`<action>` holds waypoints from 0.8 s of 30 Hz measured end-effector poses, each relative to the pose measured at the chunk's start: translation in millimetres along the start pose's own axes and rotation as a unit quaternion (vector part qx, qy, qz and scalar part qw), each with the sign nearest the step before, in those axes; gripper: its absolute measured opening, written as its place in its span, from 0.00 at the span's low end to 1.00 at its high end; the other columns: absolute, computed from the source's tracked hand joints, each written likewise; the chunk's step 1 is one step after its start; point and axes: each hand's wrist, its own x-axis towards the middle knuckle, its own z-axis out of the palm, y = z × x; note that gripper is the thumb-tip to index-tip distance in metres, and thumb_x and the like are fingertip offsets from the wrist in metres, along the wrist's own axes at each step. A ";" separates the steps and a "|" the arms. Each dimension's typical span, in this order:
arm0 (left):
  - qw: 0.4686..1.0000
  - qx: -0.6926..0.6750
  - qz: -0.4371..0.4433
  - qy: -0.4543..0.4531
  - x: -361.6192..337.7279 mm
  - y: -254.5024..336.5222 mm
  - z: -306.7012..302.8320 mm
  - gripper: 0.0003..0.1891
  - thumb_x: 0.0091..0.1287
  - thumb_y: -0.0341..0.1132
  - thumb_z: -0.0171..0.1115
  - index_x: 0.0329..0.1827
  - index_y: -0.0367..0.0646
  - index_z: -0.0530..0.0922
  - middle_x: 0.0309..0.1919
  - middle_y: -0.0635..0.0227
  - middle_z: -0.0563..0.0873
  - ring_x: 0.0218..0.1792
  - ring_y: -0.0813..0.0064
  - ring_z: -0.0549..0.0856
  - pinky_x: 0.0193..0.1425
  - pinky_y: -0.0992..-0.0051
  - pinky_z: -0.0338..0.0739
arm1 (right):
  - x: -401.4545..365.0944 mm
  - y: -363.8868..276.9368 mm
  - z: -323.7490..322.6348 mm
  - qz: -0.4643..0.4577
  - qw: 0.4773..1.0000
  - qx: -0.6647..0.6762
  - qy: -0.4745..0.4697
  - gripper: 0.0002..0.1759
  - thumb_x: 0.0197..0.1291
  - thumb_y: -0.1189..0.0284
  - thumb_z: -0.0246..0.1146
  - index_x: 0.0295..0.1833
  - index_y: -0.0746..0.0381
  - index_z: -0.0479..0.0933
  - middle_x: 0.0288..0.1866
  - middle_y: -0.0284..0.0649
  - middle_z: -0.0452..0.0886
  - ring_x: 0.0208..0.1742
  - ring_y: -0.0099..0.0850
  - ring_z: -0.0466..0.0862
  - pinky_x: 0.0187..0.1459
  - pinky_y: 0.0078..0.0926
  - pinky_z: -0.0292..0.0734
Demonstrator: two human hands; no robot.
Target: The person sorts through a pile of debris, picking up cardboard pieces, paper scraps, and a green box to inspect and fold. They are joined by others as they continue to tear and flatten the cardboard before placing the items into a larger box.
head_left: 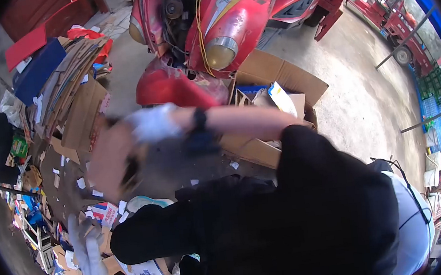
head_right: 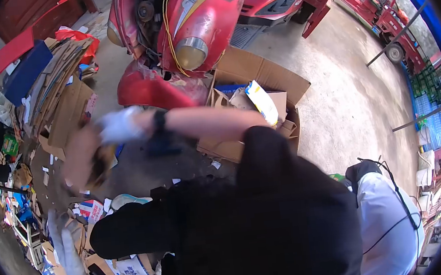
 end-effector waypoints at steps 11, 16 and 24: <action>0.998 -0.043 -0.010 -0.038 -20.5 -29.4 -0.2 0.34 0.77 0.55 0.48 0.76 0.38 0.63 0.61 0.57 0.78 0.59 0.65 0.80 0.63 0.67 0.75 | -350.8 234.2 -187.4 0.594 0.774 0.181 0.126 0.46 0.52 0.35 0.68 0.65 0.61 0.74 0.36 0.54 0.84 0.26 0.31 0.84 0.41 0.44 0.88; 0.997 -0.043 -0.038 -0.049 -24.8 -47.4 -4.1 0.33 0.77 0.55 0.46 0.75 0.38 0.63 0.63 0.55 0.77 0.60 0.63 0.80 0.64 0.67 0.74 | -385.4 276.3 -189.5 0.623 0.732 0.187 0.202 0.53 0.54 0.30 0.60 0.73 0.59 0.67 0.65 0.58 0.75 0.38 0.37 0.87 0.42 0.41 0.87; 0.996 -0.037 -0.052 -0.070 -25.8 -64.9 -7.4 0.31 0.79 0.53 0.42 0.75 0.38 0.64 0.64 0.54 0.77 0.61 0.65 0.79 0.67 0.67 0.72 | -246.2 169.3 -90.2 0.344 0.829 -0.319 -0.304 0.81 0.32 0.21 0.65 0.81 0.64 0.42 0.78 0.59 0.59 0.76 0.52 0.65 0.72 0.41 0.64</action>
